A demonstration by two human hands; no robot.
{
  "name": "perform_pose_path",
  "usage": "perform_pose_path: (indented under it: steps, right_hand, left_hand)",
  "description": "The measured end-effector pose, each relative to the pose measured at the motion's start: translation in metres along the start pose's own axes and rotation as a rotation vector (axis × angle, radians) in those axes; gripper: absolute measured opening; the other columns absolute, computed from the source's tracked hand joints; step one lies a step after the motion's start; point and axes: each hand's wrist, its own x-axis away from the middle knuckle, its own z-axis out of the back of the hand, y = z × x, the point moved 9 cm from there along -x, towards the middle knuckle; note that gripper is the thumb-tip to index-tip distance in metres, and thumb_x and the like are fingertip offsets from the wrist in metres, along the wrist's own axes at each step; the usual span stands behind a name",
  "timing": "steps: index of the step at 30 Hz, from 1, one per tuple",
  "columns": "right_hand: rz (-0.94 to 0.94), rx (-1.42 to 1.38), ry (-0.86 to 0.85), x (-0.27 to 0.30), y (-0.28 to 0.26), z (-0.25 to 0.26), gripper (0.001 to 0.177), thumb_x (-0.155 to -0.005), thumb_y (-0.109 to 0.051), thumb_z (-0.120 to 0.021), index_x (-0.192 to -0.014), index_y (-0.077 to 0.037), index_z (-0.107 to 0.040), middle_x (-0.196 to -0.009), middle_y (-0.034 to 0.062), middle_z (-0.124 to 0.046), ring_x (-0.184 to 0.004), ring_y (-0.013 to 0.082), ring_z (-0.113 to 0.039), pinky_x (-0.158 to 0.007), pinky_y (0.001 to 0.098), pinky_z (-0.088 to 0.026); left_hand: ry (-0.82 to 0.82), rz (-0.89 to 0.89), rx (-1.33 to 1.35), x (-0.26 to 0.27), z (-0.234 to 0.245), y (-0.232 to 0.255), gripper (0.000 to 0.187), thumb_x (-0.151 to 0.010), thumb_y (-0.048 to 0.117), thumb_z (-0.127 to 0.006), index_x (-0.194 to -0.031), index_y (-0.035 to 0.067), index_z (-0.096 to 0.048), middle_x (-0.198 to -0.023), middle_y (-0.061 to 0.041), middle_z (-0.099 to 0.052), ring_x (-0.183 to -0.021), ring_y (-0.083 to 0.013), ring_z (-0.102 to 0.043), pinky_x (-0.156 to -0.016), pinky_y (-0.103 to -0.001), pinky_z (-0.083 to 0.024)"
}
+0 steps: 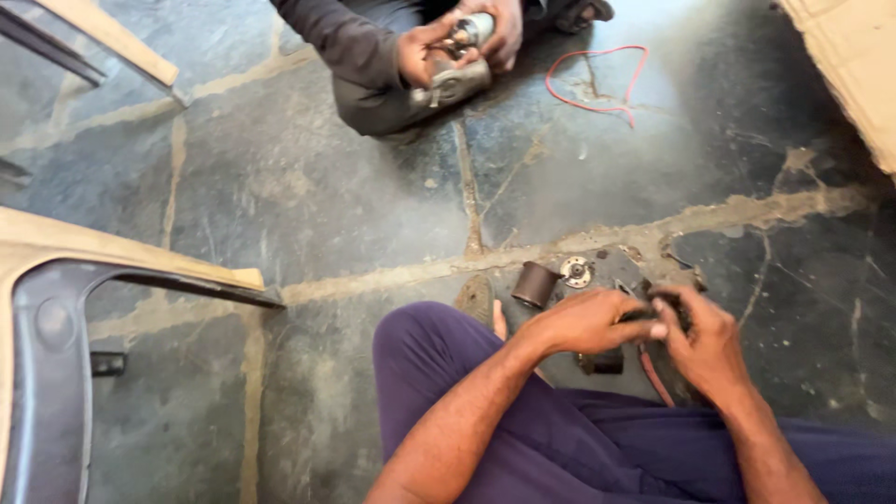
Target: The person sits on the floor and uses pliers to strip the insulation from a bundle of wires and manipulate a cylindrical electrical component. Another person sits nearby, using a hammer to work on a separate motor part.
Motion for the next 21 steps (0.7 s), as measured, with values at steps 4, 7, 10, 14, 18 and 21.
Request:
perform_pose_path:
  steps: [4, 7, 10, 14, 18, 21]
  right_hand:
    - [0.268, 0.091, -0.193, 0.013, -0.021, -0.052, 0.024, -0.088, -0.016, -0.069, -0.109, -0.005, -0.070, -0.105, 0.0166, -0.072, -0.100, 0.0367, -0.069, -0.087, 0.0445, -0.053]
    - [0.522, 0.148, -0.234, 0.031, -0.035, -0.081, 0.025, -0.084, -0.018, -0.068, -0.104, -0.004, -0.069, -0.107, 0.0175, -0.071, -0.108, 0.0377, -0.065, -0.096, 0.0451, -0.049]
    - [0.600, 0.214, -0.271, 0.040, -0.033, -0.098, 0.030, -0.081, -0.022, -0.068, -0.104, -0.001, -0.067, -0.113, 0.0203, -0.069, -0.112, 0.0391, -0.062, -0.099, 0.0466, -0.045]
    - [0.401, 0.322, -0.476, 0.030, -0.004, -0.104, 0.031, -0.086, -0.025, -0.067, -0.109, -0.005, -0.068, -0.110, 0.0156, -0.072, -0.111, 0.0337, -0.064, -0.103, 0.0448, -0.045]
    - [0.375, 0.296, -0.313, 0.020, -0.010, -0.072, 0.025, -0.087, -0.024, -0.070, -0.108, -0.010, -0.071, -0.103, 0.0143, -0.073, -0.106, 0.0341, -0.066, -0.097, 0.0432, -0.049]
    - [0.450, 0.224, 0.036, 0.018, -0.022, -0.025, 0.022, -0.093, -0.017, -0.066, -0.113, -0.008, -0.068, -0.109, 0.0168, -0.071, -0.105, 0.0364, -0.068, -0.097, 0.0445, -0.053]
  left_hand:
    - [0.496, 0.016, -0.052, 0.014, 0.047, 0.000, 0.044, -0.108, 0.046, -0.055, -0.109, 0.005, -0.071, -0.089, -0.015, -0.072, -0.080, -0.0321, -0.071, -0.072, -0.040, -0.053]
    - [0.784, -0.082, 0.274, 0.023, 0.060, -0.005, 0.043, -0.110, 0.045, -0.052, -0.112, 0.005, -0.069, -0.093, -0.012, -0.071, -0.081, -0.0274, -0.068, -0.069, -0.036, -0.053]
    - [0.694, 0.120, 0.969, 0.008, 0.037, -0.046, 0.048, -0.110, 0.046, -0.054, -0.106, 0.001, -0.068, -0.080, -0.008, -0.066, -0.066, -0.0193, -0.061, -0.062, -0.034, -0.050]
    - [0.767, 0.401, 0.908, 0.011, 0.040, -0.087, 0.064, -0.109, 0.057, -0.054, -0.104, -0.007, -0.065, -0.076, -0.012, -0.054, -0.061, -0.0225, -0.051, -0.054, -0.039, -0.040]
    - [0.739, 0.322, -0.110, 0.010, 0.062, -0.063, 0.069, -0.098, 0.070, -0.047, -0.112, 0.007, -0.070, -0.081, -0.011, -0.070, -0.072, -0.0268, -0.067, -0.062, -0.044, -0.050]
    - [0.410, 0.296, -0.217, -0.004, 0.028, -0.060, 0.085, -0.087, 0.076, -0.060, -0.122, -0.001, -0.063, -0.084, -0.020, -0.071, -0.078, -0.0344, -0.072, -0.066, -0.050, -0.055]
